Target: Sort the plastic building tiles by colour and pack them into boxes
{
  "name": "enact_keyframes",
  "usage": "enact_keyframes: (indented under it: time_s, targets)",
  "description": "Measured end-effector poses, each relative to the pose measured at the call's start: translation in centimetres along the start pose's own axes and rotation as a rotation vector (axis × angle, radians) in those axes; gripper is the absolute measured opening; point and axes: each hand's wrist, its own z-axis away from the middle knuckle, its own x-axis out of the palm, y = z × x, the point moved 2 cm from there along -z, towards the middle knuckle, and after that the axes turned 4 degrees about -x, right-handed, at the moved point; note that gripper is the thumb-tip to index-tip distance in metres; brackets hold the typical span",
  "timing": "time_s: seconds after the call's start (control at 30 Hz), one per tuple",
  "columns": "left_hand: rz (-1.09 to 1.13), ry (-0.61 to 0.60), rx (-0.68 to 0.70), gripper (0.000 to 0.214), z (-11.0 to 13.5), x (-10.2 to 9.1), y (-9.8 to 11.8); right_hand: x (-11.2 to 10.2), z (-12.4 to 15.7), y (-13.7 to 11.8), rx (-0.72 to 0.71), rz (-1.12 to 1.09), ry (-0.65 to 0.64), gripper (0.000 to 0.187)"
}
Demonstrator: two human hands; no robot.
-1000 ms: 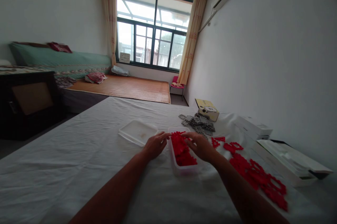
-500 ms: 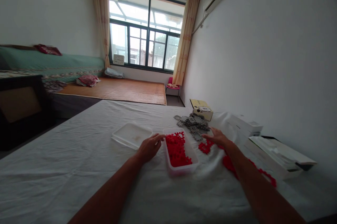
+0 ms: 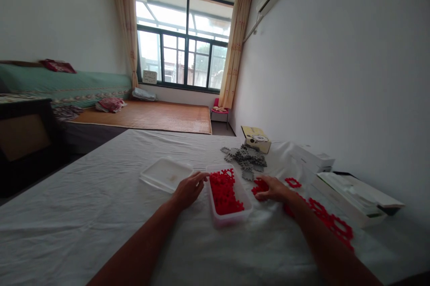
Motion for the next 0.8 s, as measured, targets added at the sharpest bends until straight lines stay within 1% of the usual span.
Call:
enact_keyframes:
  time_s: [0.1,0.2,0.33,0.4,0.5,0.57,0.63,0.7,0.73,0.8]
  targets:
    - [-0.003,-0.001,0.002,0.040,0.0,0.0,-0.1,-0.1,0.4,-1.1,0.003,-0.053,-0.045,0.052]
    - [-0.011,-0.004,0.005,0.041,0.1,0.0,-0.1,-0.1,0.9,-2.1,-0.005,-0.022,-0.046,0.043]
    - [-0.022,0.000,0.008,0.040,0.1,0.1,-0.1,-0.1,1.9,-3.6,-0.098,0.065,-0.035,0.041]
    - [-0.024,0.005,0.007,0.040,0.1,0.2,-0.1,-0.1,2.3,-4.2,-0.111,0.109,-0.033,0.038]
    - [-0.030,0.008,0.002,0.039,0.1,0.2,-0.1,-0.3,2.6,-4.5,-0.067,0.160,0.050,0.028]
    - [-0.031,0.006,0.001,0.039,0.1,0.1,0.0,-0.7,2.5,-4.4,-0.007,0.132,0.122,0.023]
    - [-0.030,0.003,0.000,0.039,0.1,0.0,0.1,-1.3,2.2,-4.4,0.055,0.031,0.196,0.020]
    - [-0.032,0.000,-0.005,0.039,0.1,0.0,0.1,-1.9,1.7,-5.0,0.098,-0.115,0.274,0.023]
    - [-0.033,-0.002,-0.006,0.039,0.1,-0.1,0.2,-2.1,1.5,-5.6,0.103,-0.192,0.314,0.025]
    - [-0.034,-0.005,-0.008,0.039,0.1,-0.1,0.2,-2.3,1.1,-7.7,0.059,-0.323,0.376,0.030]
